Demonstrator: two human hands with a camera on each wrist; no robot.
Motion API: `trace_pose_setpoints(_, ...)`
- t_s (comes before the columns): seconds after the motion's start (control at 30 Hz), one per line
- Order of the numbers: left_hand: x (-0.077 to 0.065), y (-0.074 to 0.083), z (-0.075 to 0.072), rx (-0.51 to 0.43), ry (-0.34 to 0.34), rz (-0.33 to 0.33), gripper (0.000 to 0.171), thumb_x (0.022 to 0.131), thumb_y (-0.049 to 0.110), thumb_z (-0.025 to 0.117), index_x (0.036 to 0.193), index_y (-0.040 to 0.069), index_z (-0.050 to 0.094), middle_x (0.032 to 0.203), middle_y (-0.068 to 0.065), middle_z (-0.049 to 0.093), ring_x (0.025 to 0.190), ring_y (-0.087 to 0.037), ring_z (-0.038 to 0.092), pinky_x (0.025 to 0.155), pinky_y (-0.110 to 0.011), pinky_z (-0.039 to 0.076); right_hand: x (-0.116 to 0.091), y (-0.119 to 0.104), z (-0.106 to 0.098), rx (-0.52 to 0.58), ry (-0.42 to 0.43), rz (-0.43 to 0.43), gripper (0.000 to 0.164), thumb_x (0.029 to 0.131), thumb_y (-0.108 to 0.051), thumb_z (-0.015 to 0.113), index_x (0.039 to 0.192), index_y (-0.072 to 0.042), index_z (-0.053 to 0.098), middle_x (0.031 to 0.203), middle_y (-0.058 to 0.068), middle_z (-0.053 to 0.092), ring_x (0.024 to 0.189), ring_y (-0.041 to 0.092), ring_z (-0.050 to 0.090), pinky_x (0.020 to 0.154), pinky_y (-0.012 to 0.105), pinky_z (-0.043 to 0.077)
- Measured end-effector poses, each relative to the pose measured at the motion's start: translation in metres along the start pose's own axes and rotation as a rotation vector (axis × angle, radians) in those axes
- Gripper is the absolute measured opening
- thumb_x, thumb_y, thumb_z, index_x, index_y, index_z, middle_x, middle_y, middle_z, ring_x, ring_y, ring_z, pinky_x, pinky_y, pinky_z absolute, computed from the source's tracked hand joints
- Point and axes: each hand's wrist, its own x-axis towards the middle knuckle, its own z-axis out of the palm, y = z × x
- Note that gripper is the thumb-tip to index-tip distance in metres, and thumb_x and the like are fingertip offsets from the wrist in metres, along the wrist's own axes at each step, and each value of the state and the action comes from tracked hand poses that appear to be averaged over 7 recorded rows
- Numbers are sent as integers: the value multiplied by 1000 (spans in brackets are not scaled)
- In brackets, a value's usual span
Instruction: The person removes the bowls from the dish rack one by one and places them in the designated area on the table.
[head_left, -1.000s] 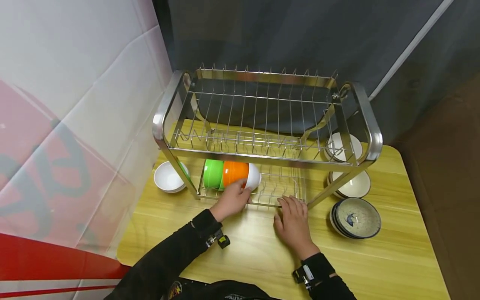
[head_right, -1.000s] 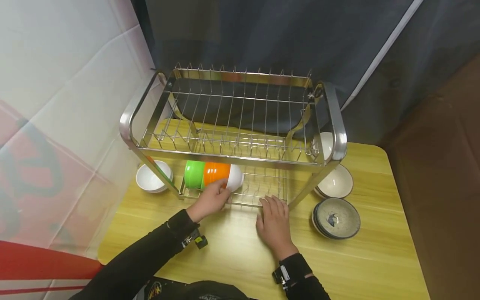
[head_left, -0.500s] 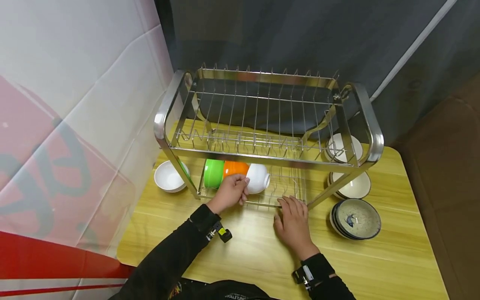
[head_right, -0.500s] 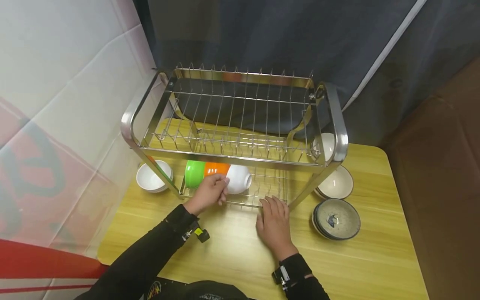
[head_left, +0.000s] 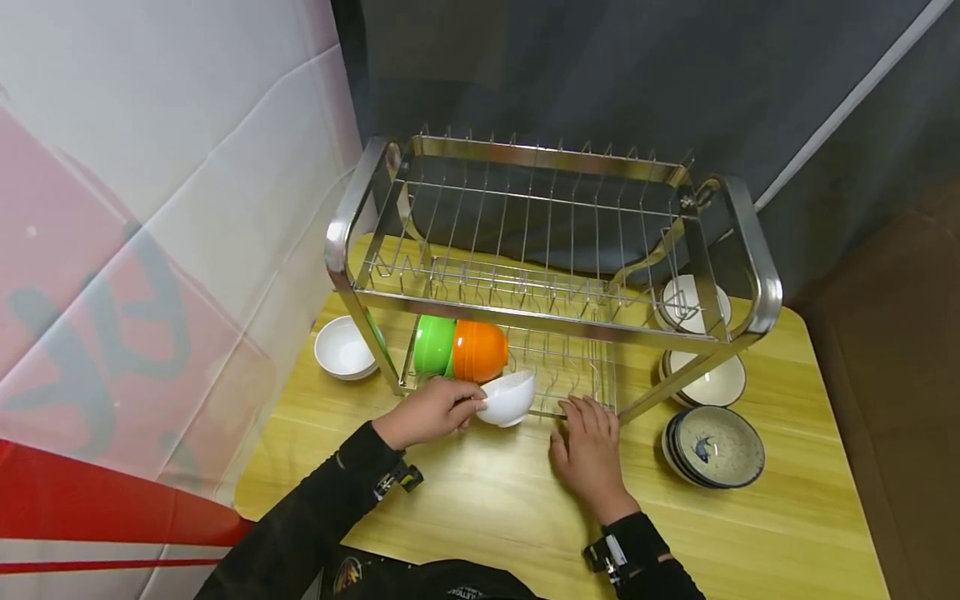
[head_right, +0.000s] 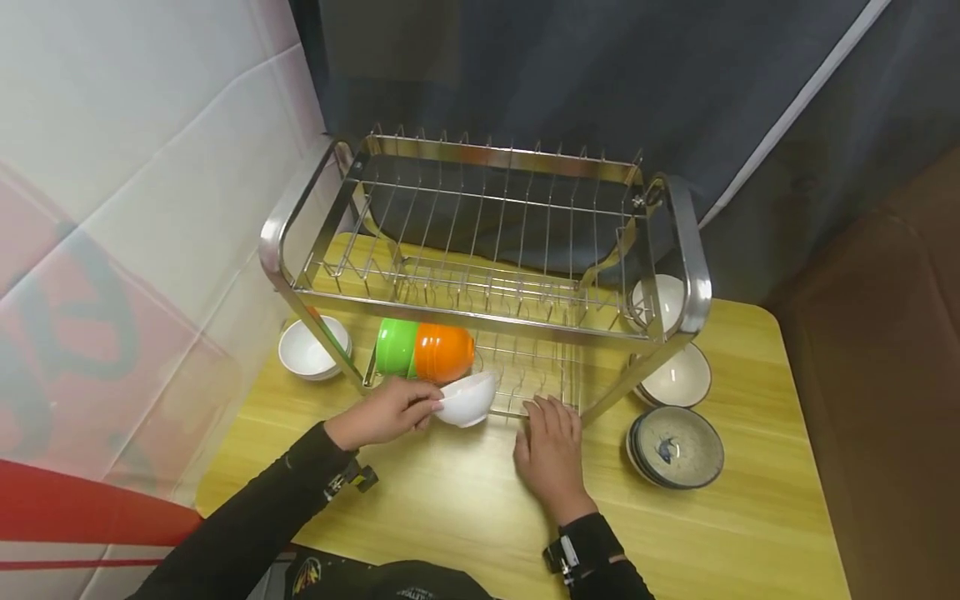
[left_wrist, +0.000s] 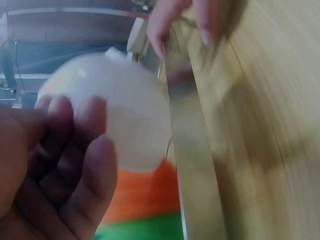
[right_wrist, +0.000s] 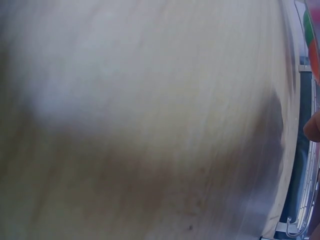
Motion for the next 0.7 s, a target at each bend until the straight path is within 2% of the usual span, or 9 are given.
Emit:
trace_pose_setpoints(0.07, -17, -3, -8, 123, -13, 55, 16, 114, 16, 61, 108, 10, 74, 76, 7, 61, 65, -2, 51, 63, -24, 47, 0, 0, 1, 2, -1, -2, 53, 96, -14, 76, 143, 3, 60, 146, 29, 57, 142, 51, 43, 116, 68, 24)
trace_pose_setpoints(0.13, -35, -7, -17, 200, -19, 93, 14, 113, 16, 63, 106, 12, 74, 76, 10, 59, 66, -1, 49, 65, -25, 47, 0, 0, 1, 4, 0, -3, 53, 96, -14, 76, 143, 3, 60, 146, 29, 57, 142, 51, 43, 116, 69, 24)
trace_pose_setpoints(0.2, -53, -11, -27, 263, -14, 116, 12, 112, 15, 65, 103, 14, 73, 77, 13, 55, 68, 0, 47, 67, -25, 46, 0, -1, 2, 7, 5, -3, 53, 95, -13, 76, 143, 4, 60, 146, 30, 57, 141, 51, 43, 115, 70, 24)
trace_pose_setpoints(0.3, -77, -15, -40, 315, -7, 110, 17, 111, 14, 67, 95, 18, 69, 75, 14, 48, 67, -1, 43, 68, -26, 43, -1, 2, -1, 4, 16, 1, 52, 95, -12, 76, 142, 4, 60, 145, 30, 57, 140, 52, 43, 115, 70, 24)
trace_pose_setpoints(0.4, -99, -17, -55, 350, -5, 58, 18, 110, 14, 68, 92, 20, 68, 75, 17, 48, 66, 1, 43, 67, -26, 42, -3, 7, -3, -5, 26, 3, 51, 95, -12, 76, 141, 4, 60, 144, 30, 58, 140, 53, 44, 115, 70, 24)
trace_pose_setpoints(0.53, -124, -11, -82, 378, 27, -76, 13, 109, 11, 69, 99, 15, 76, 76, 18, 57, 66, 3, 49, 66, -27, 47, -5, 12, -5, -8, 39, 6, 51, 93, -10, 76, 140, 5, 61, 143, 31, 59, 138, 53, 45, 114, 70, 25)
trace_pose_setpoints(0.63, -138, -3, -99, 436, 117, -190, 9, 107, 12, 71, 103, 13, 78, 76, 15, 60, 66, -2, 51, 66, -31, 47, -7, 14, -8, -11, 49, 10, 51, 92, -9, 77, 139, 5, 61, 142, 31, 59, 137, 54, 45, 113, 70, 25)
trace_pose_setpoints(0.7, -143, 1, -107, 517, 208, -238, 7, 105, 13, 74, 106, 9, 80, 77, 10, 65, 68, -8, 54, 67, -36, 51, -7, 16, -10, -12, 57, 12, 51, 92, -9, 77, 138, 5, 62, 142, 31, 59, 136, 54, 46, 113, 70, 25)
